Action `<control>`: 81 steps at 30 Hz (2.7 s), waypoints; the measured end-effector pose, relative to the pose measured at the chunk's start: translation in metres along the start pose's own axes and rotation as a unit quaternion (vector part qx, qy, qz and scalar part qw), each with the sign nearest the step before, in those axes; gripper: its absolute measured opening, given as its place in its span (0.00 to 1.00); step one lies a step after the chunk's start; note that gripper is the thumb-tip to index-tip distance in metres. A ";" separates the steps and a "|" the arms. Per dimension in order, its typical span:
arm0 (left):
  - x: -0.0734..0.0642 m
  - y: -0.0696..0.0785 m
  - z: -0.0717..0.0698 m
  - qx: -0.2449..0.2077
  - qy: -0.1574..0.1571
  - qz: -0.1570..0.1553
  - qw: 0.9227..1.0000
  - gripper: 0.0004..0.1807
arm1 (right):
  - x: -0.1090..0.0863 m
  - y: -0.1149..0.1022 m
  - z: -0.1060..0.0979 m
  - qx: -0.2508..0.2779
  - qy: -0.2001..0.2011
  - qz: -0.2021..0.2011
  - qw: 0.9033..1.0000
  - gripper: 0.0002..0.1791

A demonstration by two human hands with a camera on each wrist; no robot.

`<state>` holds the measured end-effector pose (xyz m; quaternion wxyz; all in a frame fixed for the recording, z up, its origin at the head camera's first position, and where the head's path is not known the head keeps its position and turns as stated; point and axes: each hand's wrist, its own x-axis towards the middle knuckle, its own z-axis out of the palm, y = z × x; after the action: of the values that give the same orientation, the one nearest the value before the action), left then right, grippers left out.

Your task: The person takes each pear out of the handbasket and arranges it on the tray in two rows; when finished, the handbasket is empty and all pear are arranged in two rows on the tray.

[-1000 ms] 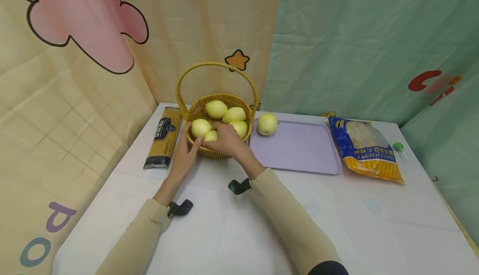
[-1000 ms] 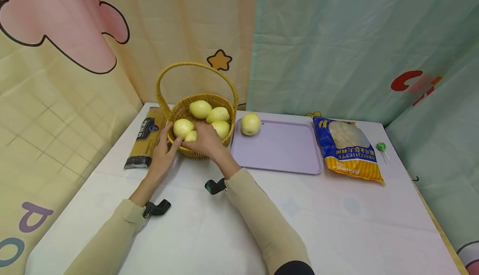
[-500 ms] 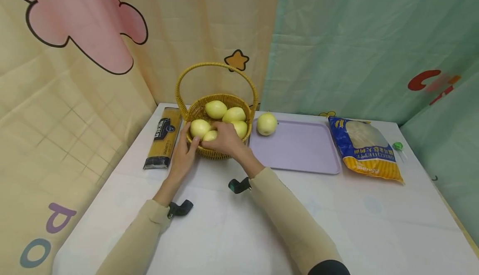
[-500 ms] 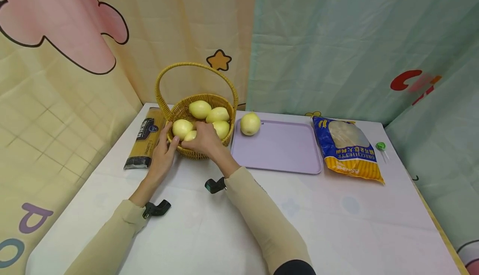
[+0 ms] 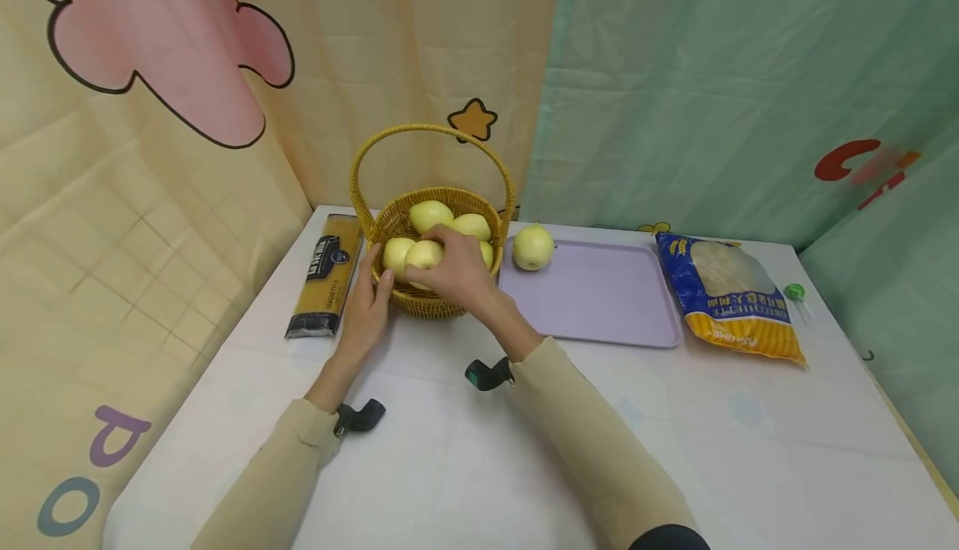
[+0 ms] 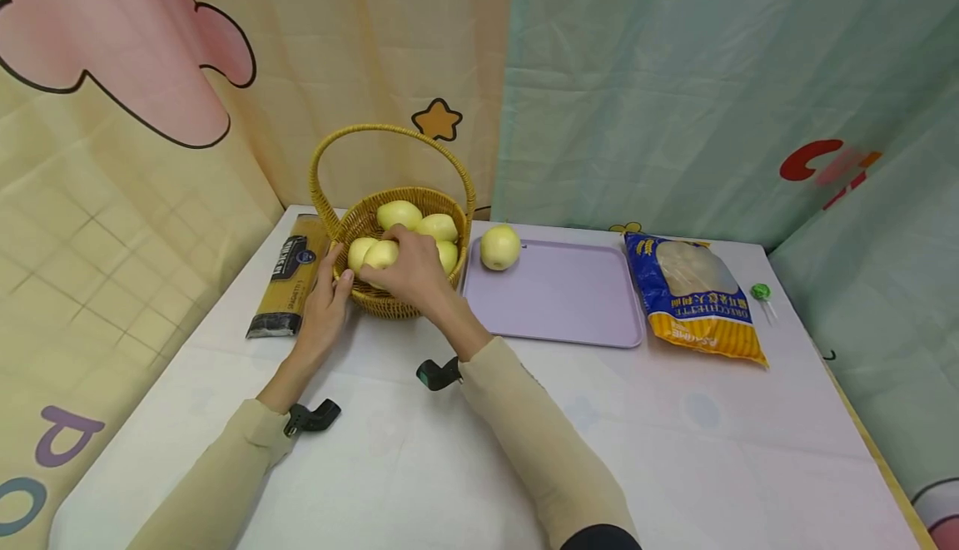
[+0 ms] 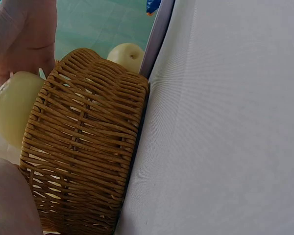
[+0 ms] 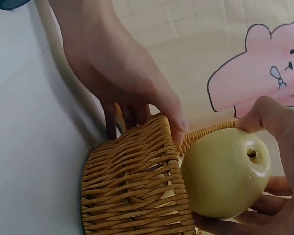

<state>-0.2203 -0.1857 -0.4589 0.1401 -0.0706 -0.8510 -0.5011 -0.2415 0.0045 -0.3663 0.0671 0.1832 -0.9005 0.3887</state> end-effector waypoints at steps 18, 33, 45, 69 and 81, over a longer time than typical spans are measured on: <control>0.001 -0.001 0.000 0.001 0.002 0.006 1.000 0.33 | -0.040 0.017 -0.047 0.083 0.139 -0.077 0.984 0.27; 0.000 -0.003 -0.002 0.001 -0.002 0.006 1.000 0.33 | -0.049 0.064 -0.099 0.083 0.214 -0.062 0.971 0.24; 0.000 -0.003 0.000 0.002 -0.003 -0.002 1.000 0.33 | -0.046 0.117 -0.128 0.089 0.260 0.044 0.961 0.26; -0.001 -0.001 -0.001 -0.002 -0.002 0.005 1.000 0.33 | -0.045 0.195 -0.125 0.058 0.258 0.157 0.951 0.32; -0.001 -0.001 -0.001 -0.002 -0.003 0.006 1.000 0.33 | -0.045 0.208 -0.113 0.043 0.235 0.152 0.959 0.34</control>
<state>-0.2201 -0.1871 -0.4599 0.1405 -0.0780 -0.8502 -0.5013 -0.2821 0.2300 -0.4404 0.2091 -0.0499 -0.8590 0.4647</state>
